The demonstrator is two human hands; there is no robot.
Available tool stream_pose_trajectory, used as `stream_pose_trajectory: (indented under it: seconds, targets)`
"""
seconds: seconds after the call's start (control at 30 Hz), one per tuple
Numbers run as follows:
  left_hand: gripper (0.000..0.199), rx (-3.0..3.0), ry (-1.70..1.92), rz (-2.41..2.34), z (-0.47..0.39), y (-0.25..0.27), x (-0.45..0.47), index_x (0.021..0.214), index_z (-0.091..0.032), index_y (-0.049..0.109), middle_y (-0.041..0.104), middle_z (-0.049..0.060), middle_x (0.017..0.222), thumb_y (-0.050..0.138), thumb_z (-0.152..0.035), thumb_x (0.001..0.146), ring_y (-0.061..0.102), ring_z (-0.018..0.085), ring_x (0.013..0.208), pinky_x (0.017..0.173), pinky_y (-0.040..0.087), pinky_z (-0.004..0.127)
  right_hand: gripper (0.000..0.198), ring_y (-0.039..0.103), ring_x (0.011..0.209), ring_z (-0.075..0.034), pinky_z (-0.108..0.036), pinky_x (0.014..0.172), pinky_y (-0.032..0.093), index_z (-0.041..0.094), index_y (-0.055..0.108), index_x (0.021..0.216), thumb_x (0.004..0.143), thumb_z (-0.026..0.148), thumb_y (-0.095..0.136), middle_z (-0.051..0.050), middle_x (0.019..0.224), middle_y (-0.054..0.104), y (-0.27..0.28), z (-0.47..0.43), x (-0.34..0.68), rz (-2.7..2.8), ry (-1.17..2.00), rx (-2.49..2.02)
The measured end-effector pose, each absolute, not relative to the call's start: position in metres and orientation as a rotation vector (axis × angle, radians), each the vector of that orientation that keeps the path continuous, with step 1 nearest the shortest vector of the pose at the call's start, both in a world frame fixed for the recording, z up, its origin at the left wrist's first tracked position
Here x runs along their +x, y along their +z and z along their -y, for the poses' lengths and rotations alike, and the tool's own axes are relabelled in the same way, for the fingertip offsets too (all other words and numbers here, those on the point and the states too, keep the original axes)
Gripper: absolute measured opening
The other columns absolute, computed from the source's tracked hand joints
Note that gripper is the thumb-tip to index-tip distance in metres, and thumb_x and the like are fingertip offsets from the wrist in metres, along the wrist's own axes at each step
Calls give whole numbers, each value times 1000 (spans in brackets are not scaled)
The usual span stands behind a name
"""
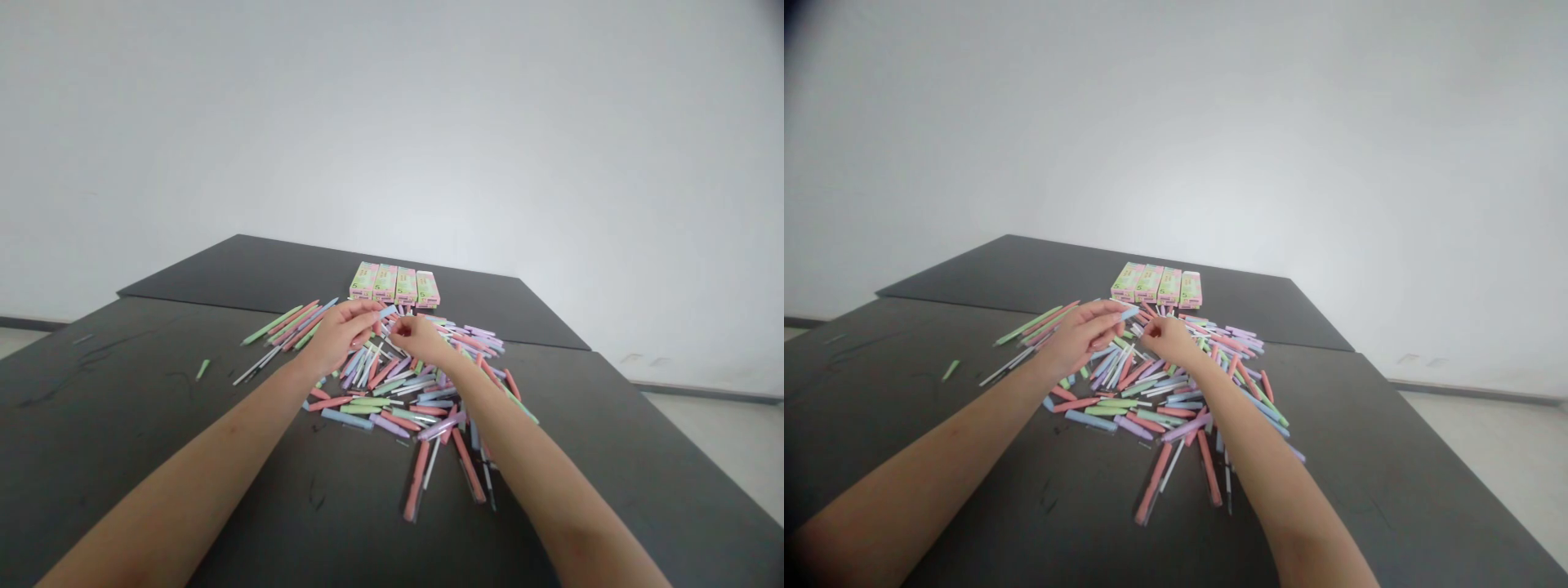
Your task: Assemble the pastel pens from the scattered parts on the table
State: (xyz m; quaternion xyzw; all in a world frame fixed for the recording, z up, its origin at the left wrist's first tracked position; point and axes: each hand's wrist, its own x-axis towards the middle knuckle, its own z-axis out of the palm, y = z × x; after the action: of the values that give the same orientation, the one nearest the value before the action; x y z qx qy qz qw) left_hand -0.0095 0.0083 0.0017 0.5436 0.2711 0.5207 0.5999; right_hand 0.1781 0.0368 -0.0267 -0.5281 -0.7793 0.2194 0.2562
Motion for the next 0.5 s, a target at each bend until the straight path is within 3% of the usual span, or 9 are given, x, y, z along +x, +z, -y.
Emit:
stream_pose_trajectory:
  seconds: [0.23, 0.5]
  targets:
    - [18, 1243, 1242, -568, -13, -2, -10, 91, -14, 67, 63, 1, 64, 69, -24, 76, 33, 0, 37, 38, 14, 17, 14, 37, 37, -6, -18, 38, 30, 19, 52, 73, 73, 30, 61, 9, 45, 46, -14, -13, 188, 1535, 1131, -1113]
    - [19, 1285, 1176, -568, -11, -4, -9, 94, -13, 67, 63, 1, 64, 69, -23, 78, 33, 0, 38, 38, 14, 16, 38, 40, 35, -5, -18, 32, 29, 19, 57, 106, 72, 31, 67, 7, 57, 59, 1, 3, 187, 1235, 1205, -793]
